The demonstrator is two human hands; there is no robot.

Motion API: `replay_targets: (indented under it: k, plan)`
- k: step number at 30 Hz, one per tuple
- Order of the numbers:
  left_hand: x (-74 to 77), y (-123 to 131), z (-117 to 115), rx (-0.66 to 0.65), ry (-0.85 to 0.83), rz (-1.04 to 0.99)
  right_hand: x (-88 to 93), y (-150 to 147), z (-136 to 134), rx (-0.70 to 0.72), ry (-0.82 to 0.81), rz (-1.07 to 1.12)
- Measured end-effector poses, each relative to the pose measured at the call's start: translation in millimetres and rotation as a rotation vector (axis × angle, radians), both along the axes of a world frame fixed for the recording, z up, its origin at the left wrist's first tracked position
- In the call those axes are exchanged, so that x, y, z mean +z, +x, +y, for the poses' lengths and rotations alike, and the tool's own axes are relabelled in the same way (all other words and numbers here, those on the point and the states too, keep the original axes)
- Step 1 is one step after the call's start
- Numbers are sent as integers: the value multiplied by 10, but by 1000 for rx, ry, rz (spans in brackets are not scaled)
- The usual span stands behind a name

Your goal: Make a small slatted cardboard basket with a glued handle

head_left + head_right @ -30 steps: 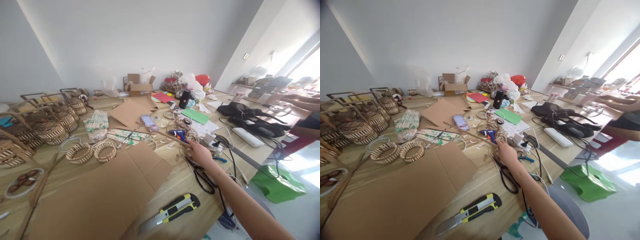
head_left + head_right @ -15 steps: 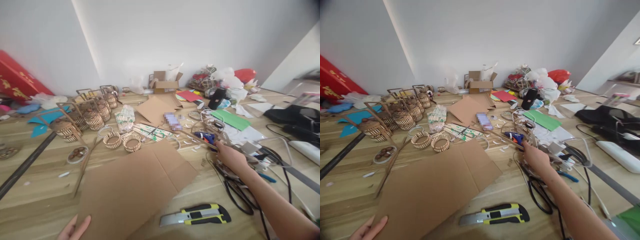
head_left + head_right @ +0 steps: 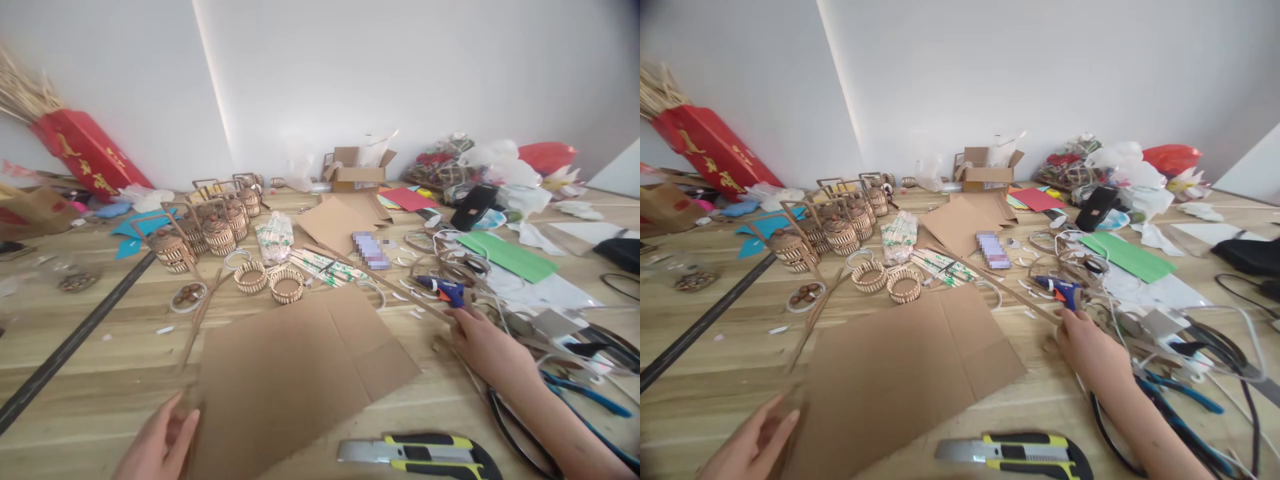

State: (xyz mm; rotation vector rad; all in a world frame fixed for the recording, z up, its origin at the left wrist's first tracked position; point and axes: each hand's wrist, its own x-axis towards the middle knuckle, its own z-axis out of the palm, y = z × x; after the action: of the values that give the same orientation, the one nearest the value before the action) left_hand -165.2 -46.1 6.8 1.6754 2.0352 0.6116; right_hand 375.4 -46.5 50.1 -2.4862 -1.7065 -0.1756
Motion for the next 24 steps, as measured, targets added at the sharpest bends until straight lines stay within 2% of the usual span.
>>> replay_targets:
  k: [2, 4, 8, 12, 15, 17, 21, 24]
  plan:
    - [92, 69, 91, -81, 211, 226, -40, -123, 23, 87, 16, 81]
    - [200, 229, 234, -191, 340, 303, -69, -272, 78, 164, 9, 193]
    - [421, 746, 690, -575, 435, 337, -116, -554, 231, 165, -118, 399]
    - [572, 1231, 1275, -731, 419, 425, -194, -659, 334, 201, -174, 519]
    - [575, 1465, 1631, -779, 399, 438, -220, -663, 355, 242, -188, 576]
    - [527, 1568, 1778, -791, 377, 448, -196, -667, 350, 234, -201, 589]
    - [420, 1674, 1882, -832, 327, 476, -113, -671, 320, 225, -226, 643]
    - [397, 1690, 1883, -850, 302, 484, -96, -643, 294, 258, -217, 737]
